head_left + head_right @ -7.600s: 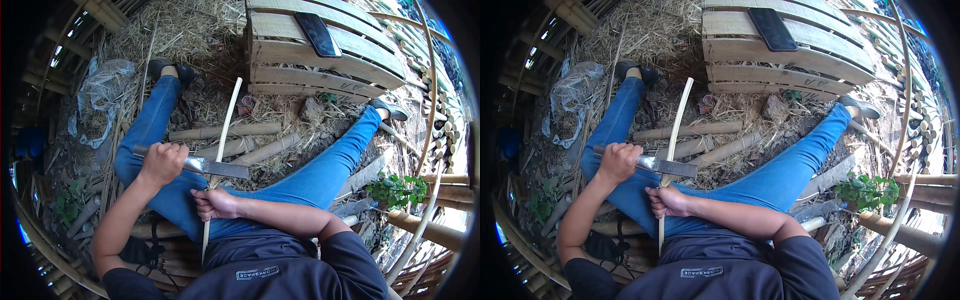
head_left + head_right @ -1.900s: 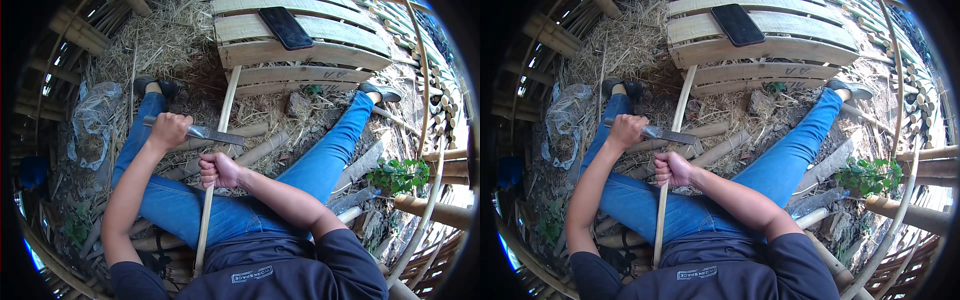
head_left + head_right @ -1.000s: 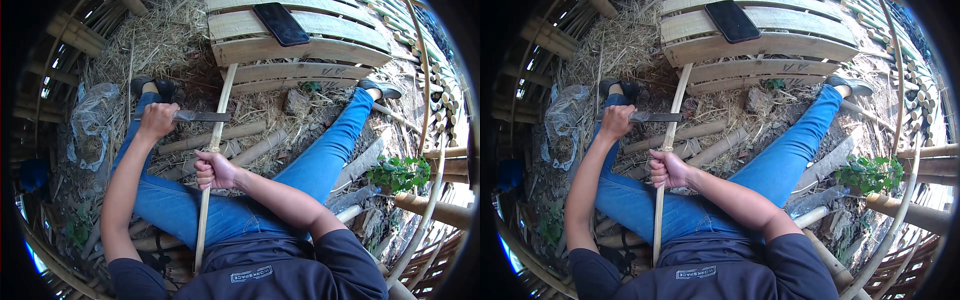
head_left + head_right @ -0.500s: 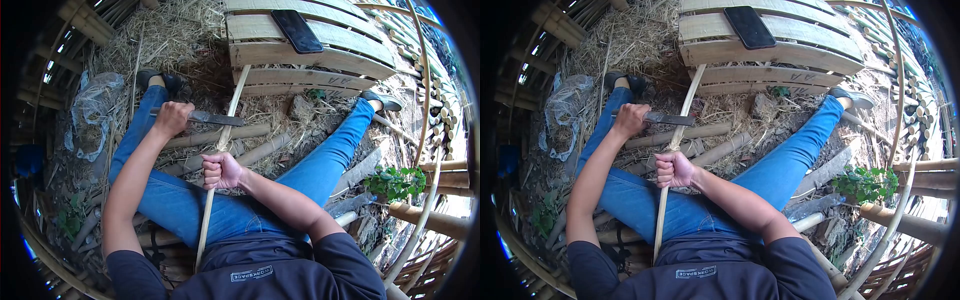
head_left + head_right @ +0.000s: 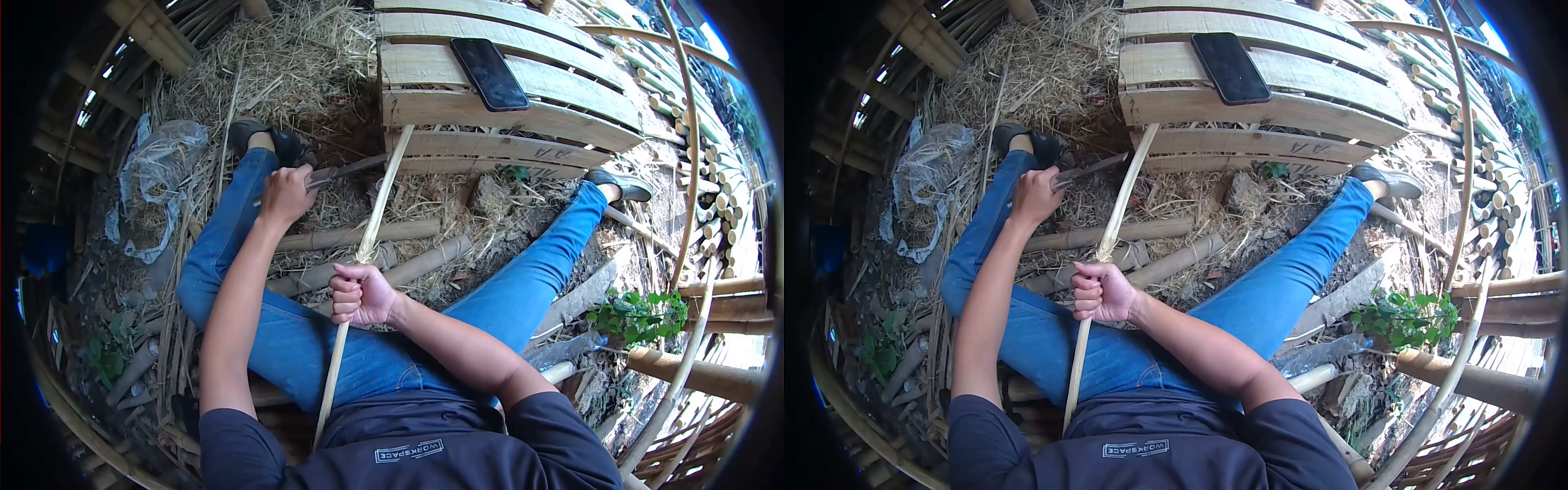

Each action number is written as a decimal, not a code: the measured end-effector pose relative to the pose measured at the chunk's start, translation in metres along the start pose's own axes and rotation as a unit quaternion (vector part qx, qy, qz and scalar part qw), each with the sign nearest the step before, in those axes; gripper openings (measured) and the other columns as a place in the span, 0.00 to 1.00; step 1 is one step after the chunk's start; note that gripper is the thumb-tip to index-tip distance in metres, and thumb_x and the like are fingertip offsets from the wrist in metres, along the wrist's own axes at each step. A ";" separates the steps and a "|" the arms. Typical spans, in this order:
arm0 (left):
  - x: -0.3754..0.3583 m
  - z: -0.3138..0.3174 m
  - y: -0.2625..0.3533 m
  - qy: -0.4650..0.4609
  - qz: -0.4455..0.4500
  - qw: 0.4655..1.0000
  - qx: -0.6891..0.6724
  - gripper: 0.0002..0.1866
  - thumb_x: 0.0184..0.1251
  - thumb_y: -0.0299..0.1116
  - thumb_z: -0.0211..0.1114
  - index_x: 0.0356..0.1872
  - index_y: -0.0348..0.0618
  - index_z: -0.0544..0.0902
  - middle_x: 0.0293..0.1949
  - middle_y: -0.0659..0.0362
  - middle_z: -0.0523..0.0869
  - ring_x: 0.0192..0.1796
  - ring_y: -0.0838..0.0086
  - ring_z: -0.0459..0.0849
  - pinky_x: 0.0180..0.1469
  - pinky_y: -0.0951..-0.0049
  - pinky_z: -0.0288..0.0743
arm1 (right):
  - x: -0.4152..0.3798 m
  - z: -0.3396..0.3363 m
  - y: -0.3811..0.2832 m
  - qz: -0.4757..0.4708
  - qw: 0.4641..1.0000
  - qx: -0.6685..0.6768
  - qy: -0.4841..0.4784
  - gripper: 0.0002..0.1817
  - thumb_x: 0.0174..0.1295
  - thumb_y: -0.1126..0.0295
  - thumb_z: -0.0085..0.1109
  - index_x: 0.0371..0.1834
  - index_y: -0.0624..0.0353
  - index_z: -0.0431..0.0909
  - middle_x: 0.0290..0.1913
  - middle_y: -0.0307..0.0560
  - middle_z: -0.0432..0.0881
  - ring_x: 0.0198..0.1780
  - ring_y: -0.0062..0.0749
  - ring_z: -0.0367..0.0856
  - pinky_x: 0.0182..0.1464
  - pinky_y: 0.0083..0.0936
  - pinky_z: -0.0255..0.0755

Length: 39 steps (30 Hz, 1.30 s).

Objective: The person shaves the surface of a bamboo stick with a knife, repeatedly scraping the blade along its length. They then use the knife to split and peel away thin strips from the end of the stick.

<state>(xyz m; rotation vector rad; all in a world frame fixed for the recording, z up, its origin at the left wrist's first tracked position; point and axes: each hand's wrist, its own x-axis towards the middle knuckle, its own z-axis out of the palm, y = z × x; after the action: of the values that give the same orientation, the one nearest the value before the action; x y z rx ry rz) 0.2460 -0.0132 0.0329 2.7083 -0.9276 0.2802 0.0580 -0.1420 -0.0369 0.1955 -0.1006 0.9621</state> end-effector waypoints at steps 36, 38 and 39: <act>-0.051 0.023 0.033 -0.027 0.153 0.977 -0.143 0.06 0.50 0.28 0.68 0.25 0.40 0.79 0.21 0.47 0.80 0.25 0.48 0.82 0.27 0.55 0.74 | -0.003 0.007 0.009 -0.068 0.995 -0.018 0.075 0.28 0.79 0.49 0.33 0.17 0.45 0.54 0.13 0.27 0.44 0.15 0.21 0.42 0.26 0.22 0.50; -0.048 0.020 0.036 -0.015 0.166 0.974 -0.151 0.05 0.51 0.28 0.68 0.24 0.40 0.80 0.21 0.47 0.81 0.25 0.49 0.82 0.27 0.55 0.75 | -0.003 0.007 0.009 -0.069 0.995 -0.020 0.077 0.28 0.79 0.49 0.33 0.17 0.45 0.54 0.13 0.27 0.44 0.15 0.21 0.42 0.26 0.23 0.50; -0.047 0.020 0.037 -0.008 0.172 0.973 -0.156 0.05 0.52 0.29 0.68 0.24 0.40 0.80 0.22 0.47 0.82 0.25 0.49 0.82 0.27 0.56 0.75 | -0.003 0.006 0.008 -0.070 0.995 -0.023 0.074 0.28 0.79 0.49 0.33 0.17 0.45 0.54 0.13 0.27 0.44 0.15 0.21 0.42 0.26 0.23 0.50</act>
<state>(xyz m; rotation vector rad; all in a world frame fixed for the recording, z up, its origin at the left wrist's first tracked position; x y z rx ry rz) 0.1881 -0.0204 0.0084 2.2634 -1.3233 0.1604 0.0493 -0.1413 -0.0303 0.0870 0.0267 0.8316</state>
